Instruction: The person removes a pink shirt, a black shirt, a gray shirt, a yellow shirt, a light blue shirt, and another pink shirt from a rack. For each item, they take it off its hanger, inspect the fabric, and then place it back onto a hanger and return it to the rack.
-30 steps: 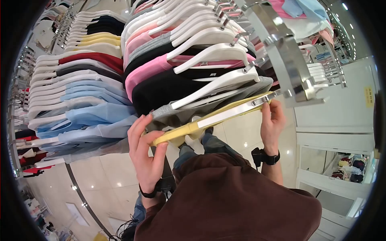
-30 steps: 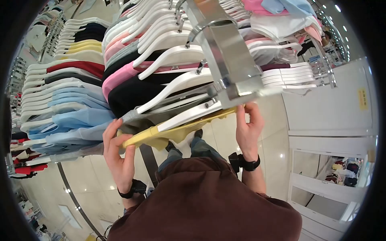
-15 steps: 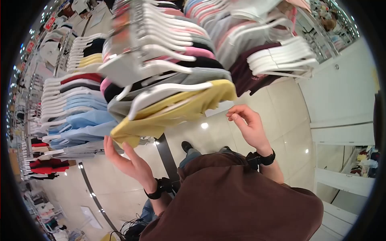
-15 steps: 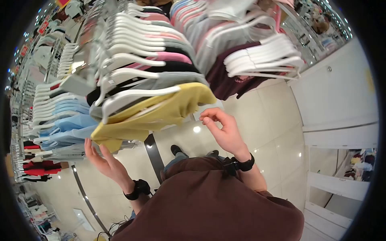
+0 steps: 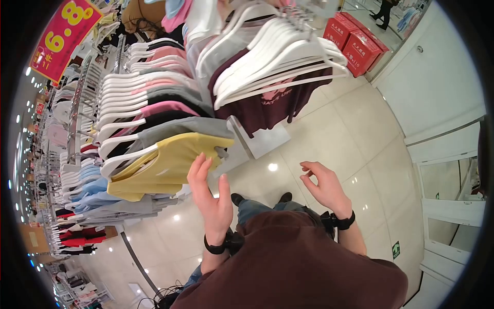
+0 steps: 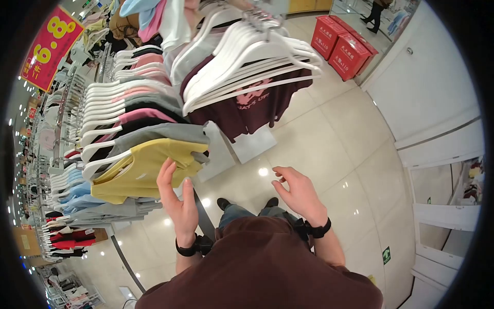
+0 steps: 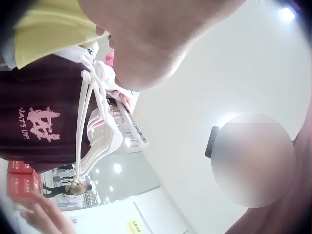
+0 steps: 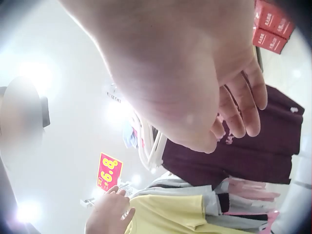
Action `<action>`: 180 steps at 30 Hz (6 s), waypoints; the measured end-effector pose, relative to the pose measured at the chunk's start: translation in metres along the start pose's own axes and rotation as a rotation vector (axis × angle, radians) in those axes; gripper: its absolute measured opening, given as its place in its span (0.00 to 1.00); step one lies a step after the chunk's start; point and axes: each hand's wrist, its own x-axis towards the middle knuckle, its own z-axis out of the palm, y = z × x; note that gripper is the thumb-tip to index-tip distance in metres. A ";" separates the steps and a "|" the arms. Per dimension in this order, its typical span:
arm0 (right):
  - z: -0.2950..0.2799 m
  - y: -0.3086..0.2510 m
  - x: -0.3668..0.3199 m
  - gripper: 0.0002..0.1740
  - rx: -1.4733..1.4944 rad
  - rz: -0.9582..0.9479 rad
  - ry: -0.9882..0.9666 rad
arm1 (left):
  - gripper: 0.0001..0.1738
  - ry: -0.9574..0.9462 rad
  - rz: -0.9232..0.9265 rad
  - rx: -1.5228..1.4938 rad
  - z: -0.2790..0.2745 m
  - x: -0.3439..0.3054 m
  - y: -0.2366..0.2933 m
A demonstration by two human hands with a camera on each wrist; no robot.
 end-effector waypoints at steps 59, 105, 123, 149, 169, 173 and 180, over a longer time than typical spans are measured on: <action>-0.163 -0.056 0.403 0.25 -0.231 -0.742 0.149 | 0.32 -0.093 0.068 0.232 0.149 0.289 -0.026; -0.189 -0.013 0.304 0.41 -0.366 -0.783 0.041 | 0.50 -0.213 0.185 0.452 0.142 0.183 0.067; -0.170 -0.024 0.313 0.32 -0.135 -0.913 0.126 | 0.46 -0.147 0.143 0.340 0.175 0.205 0.087; -0.183 0.090 0.132 0.37 0.020 -0.408 -0.004 | 0.23 0.200 0.136 0.841 0.031 0.426 0.018; -0.172 0.111 0.132 0.30 -0.036 -0.411 -0.217 | 0.36 -0.056 0.232 0.702 0.085 0.338 0.034; -0.169 0.114 0.122 0.27 -0.032 -0.414 -0.257 | 0.24 -0.031 0.082 0.673 0.082 0.356 0.017; -0.176 0.125 0.108 0.24 -0.064 -0.313 -0.297 | 0.21 0.266 -0.102 -0.089 0.037 0.390 0.048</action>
